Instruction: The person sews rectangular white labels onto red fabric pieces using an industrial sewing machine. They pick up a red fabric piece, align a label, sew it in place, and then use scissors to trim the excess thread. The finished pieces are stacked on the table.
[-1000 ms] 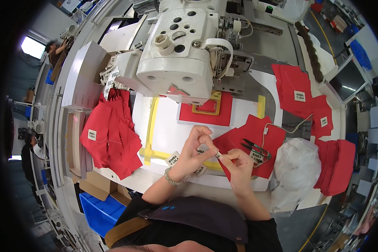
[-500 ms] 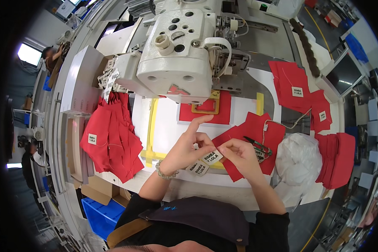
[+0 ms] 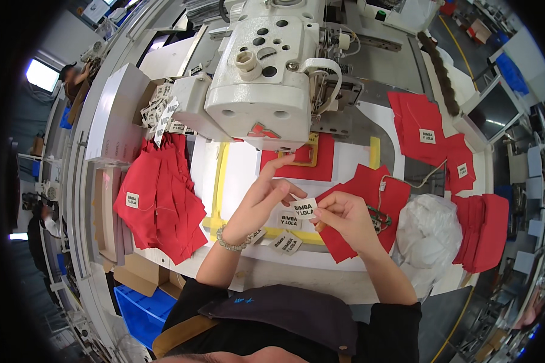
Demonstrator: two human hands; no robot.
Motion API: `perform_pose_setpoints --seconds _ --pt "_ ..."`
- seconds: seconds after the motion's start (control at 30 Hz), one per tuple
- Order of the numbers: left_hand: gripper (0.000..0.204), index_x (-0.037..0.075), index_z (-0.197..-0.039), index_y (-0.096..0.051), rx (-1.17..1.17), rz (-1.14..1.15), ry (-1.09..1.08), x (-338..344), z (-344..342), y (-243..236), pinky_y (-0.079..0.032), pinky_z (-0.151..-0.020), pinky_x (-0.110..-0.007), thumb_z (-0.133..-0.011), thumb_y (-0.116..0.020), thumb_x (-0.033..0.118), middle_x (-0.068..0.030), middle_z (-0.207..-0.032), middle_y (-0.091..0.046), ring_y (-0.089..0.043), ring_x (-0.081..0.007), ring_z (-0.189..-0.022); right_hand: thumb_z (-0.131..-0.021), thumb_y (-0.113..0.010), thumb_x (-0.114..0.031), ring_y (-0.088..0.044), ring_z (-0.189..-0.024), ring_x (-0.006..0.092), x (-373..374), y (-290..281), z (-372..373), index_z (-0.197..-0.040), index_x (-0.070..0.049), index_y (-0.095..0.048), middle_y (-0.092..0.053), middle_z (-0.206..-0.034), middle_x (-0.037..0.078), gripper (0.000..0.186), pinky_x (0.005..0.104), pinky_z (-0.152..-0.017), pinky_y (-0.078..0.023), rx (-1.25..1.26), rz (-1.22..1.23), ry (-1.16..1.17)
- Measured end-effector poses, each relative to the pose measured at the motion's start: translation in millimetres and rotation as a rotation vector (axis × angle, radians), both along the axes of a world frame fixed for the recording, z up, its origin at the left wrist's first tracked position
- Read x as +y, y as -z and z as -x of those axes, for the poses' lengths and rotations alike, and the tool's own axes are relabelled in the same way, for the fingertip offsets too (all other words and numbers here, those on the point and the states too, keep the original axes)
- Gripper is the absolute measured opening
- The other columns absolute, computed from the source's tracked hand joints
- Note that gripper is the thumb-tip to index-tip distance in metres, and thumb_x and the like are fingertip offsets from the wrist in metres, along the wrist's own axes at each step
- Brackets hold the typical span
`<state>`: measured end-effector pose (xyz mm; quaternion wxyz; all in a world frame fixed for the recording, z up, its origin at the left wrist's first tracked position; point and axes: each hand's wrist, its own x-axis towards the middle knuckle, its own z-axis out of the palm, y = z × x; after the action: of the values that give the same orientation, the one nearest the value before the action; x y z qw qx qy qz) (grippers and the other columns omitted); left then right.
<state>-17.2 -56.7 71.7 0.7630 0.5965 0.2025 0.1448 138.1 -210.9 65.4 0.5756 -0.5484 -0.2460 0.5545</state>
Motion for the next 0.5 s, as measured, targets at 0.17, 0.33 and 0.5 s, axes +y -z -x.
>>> perform_pose_setpoints --seconds 0.17,0.33,0.5 --pt "0.064 0.006 -0.143 -0.026 -0.022 0.202 0.002 2 14 18 -0.052 -0.079 -0.029 -0.089 -0.059 -0.003 -0.0121 -0.092 -0.066 -0.066 -0.0167 -0.083 -0.091 -0.061 -0.003 -0.068 -0.068 0.0164 3 7 0 -0.095 0.004 -0.057 -0.069 -0.084 0.016 0.009 0.0253 -0.064 -0.054 0.043 -0.006 0.052" --pt "0.061 0.005 -0.137 -0.026 -0.033 0.207 -0.010 -1 14 25 -0.053 -0.075 -0.026 -0.087 -0.059 -0.008 -0.0077 -0.084 -0.063 -0.065 -0.0144 -0.081 -0.092 -0.062 -0.006 -0.068 -0.068 0.0147 7 14 0 -0.096 0.001 -0.056 -0.070 -0.084 0.014 0.010 0.0219 -0.058 -0.049 0.022 0.033 0.040" --pt "0.055 0.005 -0.132 -0.028 0.000 0.107 -0.029 0 13 26 -0.052 -0.070 -0.024 -0.088 -0.058 -0.007 -0.0055 -0.081 -0.061 -0.064 -0.0121 -0.076 -0.094 -0.060 -0.012 -0.068 -0.069 0.0125 9 13 -8 -0.097 -0.001 -0.058 -0.069 -0.081 0.010 0.012 0.0199 -0.054 -0.045 -0.041 0.062 -0.017"
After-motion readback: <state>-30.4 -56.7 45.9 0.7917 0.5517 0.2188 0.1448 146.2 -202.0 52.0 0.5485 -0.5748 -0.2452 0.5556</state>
